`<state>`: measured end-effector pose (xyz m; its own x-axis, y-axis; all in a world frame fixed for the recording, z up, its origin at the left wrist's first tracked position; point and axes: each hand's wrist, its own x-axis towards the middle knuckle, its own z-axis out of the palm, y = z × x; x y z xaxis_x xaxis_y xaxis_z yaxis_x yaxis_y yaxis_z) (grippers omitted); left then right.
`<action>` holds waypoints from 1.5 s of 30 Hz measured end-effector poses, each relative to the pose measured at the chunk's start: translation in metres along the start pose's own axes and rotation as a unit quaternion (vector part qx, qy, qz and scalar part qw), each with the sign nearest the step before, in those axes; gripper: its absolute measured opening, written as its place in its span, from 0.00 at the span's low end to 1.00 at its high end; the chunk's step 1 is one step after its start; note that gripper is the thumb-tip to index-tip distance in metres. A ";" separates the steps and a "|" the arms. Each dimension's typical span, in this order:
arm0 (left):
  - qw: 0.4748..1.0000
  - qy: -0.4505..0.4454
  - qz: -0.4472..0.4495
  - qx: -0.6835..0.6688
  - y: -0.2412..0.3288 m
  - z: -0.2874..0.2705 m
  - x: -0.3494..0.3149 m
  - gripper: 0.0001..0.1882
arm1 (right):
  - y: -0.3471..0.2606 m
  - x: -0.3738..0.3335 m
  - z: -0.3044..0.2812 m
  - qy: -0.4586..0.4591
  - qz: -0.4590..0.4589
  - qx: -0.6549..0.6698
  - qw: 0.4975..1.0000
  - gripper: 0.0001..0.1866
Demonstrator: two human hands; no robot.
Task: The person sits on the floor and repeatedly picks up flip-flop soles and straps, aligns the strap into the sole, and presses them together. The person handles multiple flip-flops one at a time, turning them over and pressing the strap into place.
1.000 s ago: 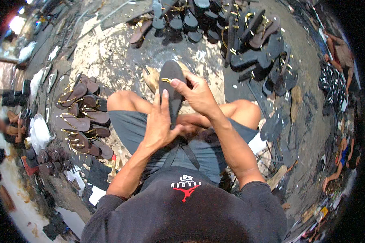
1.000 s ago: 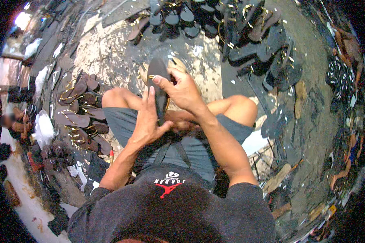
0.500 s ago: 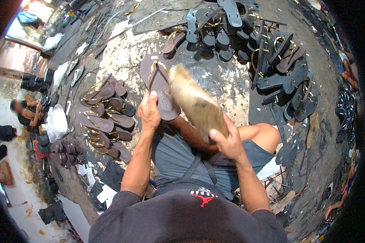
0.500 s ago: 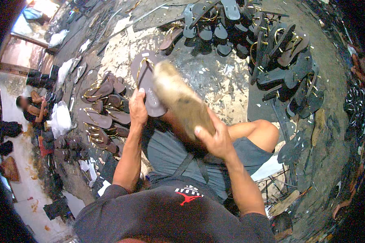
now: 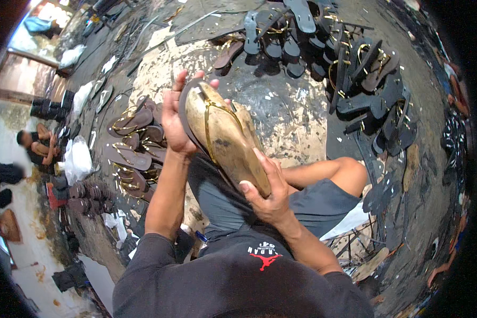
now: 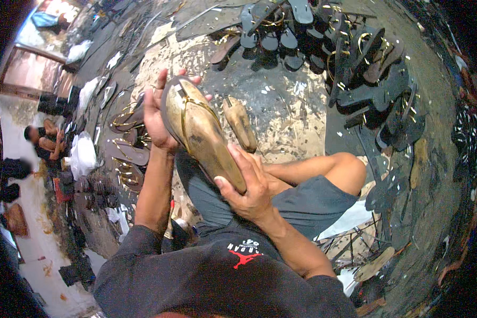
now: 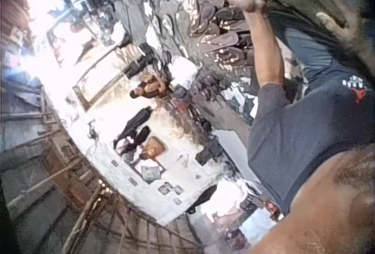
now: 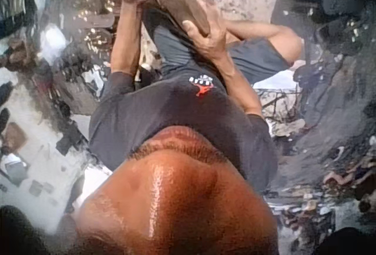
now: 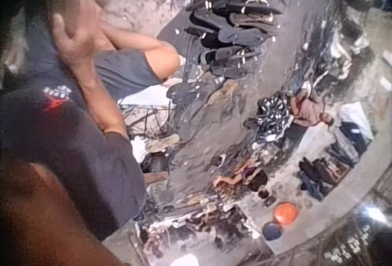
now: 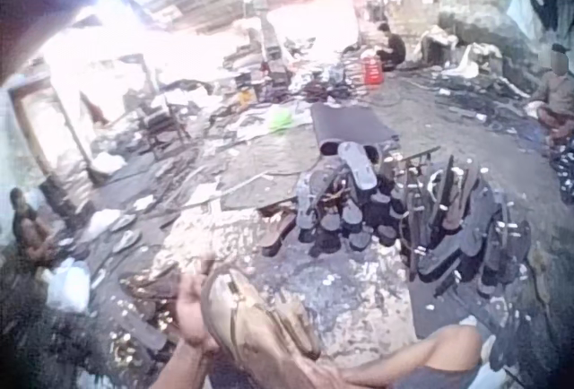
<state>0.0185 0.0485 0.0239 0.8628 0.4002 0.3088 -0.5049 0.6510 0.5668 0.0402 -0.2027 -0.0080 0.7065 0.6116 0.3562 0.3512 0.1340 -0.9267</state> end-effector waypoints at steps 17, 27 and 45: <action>0.891 0.393 -0.188 0.124 -0.042 0.125 -0.153 0.51 | 0.016 -0.032 -0.058 -0.270 0.298 0.150 0.903 0.29; 0.895 0.415 -0.106 0.125 -0.050 0.141 -0.174 0.58 | -0.056 -0.057 -0.052 -0.119 0.508 0.413 0.747 0.24; 0.866 0.358 -0.327 0.122 -0.035 0.111 -0.189 0.30 | 0.044 0.010 -0.023 -0.068 0.399 0.492 0.771 0.43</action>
<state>-0.1245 -0.1212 0.0302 0.6804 0.3514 -0.6431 0.1821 0.7689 0.6129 0.0776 -0.2087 -0.0425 0.3617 0.8728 -0.3278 -0.8447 0.1580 -0.5114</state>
